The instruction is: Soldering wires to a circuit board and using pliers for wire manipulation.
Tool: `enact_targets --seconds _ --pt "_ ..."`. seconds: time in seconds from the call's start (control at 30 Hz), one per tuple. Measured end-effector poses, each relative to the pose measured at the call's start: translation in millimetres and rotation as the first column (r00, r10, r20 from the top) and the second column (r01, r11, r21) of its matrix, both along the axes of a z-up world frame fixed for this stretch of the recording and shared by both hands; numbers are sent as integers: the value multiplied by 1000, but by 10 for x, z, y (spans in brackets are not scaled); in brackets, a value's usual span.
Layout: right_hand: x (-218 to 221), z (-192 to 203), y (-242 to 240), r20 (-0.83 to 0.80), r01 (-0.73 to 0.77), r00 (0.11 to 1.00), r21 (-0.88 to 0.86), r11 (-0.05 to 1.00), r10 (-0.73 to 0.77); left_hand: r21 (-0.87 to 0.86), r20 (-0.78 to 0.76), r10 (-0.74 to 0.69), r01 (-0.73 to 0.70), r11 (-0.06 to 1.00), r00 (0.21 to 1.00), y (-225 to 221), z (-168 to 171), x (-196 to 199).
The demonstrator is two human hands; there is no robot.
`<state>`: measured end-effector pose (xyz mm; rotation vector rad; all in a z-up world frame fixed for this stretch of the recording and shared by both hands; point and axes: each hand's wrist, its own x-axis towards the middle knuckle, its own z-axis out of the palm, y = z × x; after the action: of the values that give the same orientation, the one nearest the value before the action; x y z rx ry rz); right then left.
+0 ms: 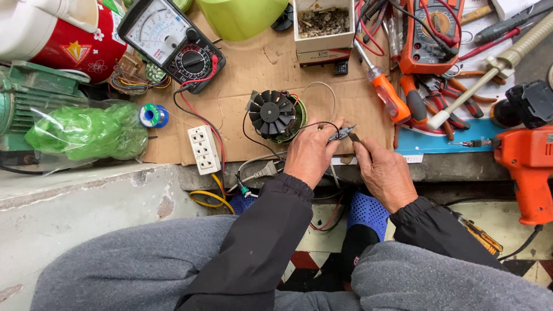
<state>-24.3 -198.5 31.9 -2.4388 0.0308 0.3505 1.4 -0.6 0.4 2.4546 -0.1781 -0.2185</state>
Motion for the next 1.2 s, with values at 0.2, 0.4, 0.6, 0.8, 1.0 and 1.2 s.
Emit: enact_targets --seconds 0.2,0.4,0.6,0.8,1.0,1.2 --pt "-17 -76 -11 36 -59 997 -197 979 68 -15 -9 3 -3 1000 1000 0 5 0" --pt "21 -130 8 17 -156 984 -421 894 179 -30 -36 -19 18 999 999 12 86 57" --pt "100 -168 10 -12 -255 961 -431 865 277 -13 -46 -14 14 1000 999 8 122 86" --pt "205 -154 49 -113 -112 988 -83 990 102 8 -42 -19 19 1000 999 1 143 69" --pt "100 29 135 -86 -216 976 -395 893 197 1 -50 -7 7 1000 999 39 133 76" --pt "244 98 67 -192 -114 975 -20 993 108 -16 -47 -20 19 1000 999 23 134 76"
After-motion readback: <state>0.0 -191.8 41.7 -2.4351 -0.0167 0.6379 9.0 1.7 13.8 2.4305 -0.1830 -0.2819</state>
